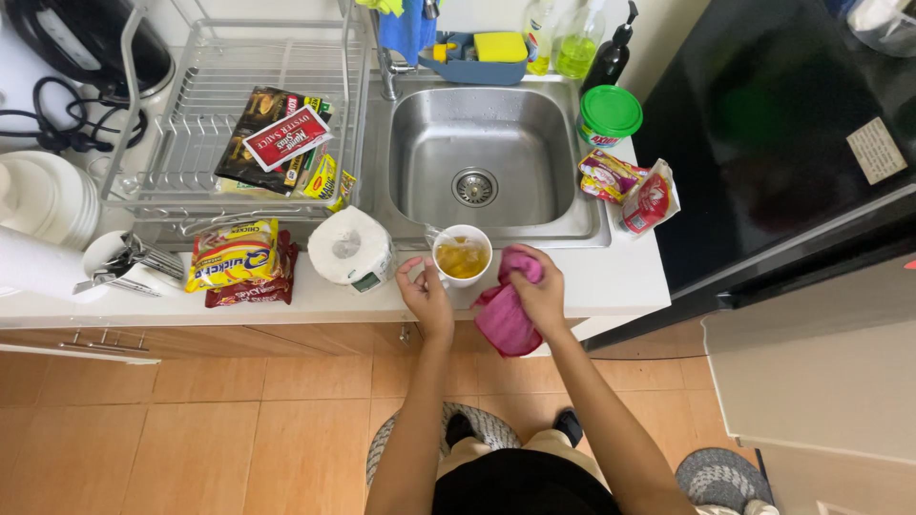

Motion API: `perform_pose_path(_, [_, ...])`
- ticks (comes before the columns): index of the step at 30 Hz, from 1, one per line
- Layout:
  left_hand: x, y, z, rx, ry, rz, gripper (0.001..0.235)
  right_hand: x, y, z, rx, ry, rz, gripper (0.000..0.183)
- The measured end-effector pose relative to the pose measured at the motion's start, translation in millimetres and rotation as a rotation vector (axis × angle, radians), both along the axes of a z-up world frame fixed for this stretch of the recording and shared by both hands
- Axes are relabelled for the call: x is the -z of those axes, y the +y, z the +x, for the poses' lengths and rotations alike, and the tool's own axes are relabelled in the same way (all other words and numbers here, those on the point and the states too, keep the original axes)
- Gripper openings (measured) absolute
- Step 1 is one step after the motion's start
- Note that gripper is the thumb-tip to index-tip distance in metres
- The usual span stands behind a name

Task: The person wipes various food packages and containers with a pink cloth on the kitchen counter. They then move these items, including a mug and a roll of paper towels, to a wire basket on top of the refrigerator. The person also wipes the counter surface and arranges the items in the basket.

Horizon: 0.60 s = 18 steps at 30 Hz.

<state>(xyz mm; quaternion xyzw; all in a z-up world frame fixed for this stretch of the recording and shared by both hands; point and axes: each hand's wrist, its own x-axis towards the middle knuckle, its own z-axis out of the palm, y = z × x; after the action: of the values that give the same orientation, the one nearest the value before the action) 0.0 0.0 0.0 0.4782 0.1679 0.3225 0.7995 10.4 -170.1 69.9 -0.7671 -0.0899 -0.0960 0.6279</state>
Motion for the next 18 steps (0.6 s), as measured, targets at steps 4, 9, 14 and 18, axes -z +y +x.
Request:
perform_pose_path(4, [-3,-14,2,-0.096,-0.051,0.009,0.022,7,18,-11,0.097,0.060,0.327,0.038])
perform_pose_path(9, [-35,-32,-14,-0.002,0.040,-0.082,0.027,22,25,7,0.009,0.086,0.606,0.045])
perform_pose_path(14, [-60,-34,-15,0.126,-0.037,-0.030,0.033,59,-26,79,-0.347,0.533,0.760,0.049])
perform_pose_path(18, [-91,-49,-4,0.184,-0.021,-0.012,0.031,98,-38,105,-0.436,0.877,0.902,0.041])
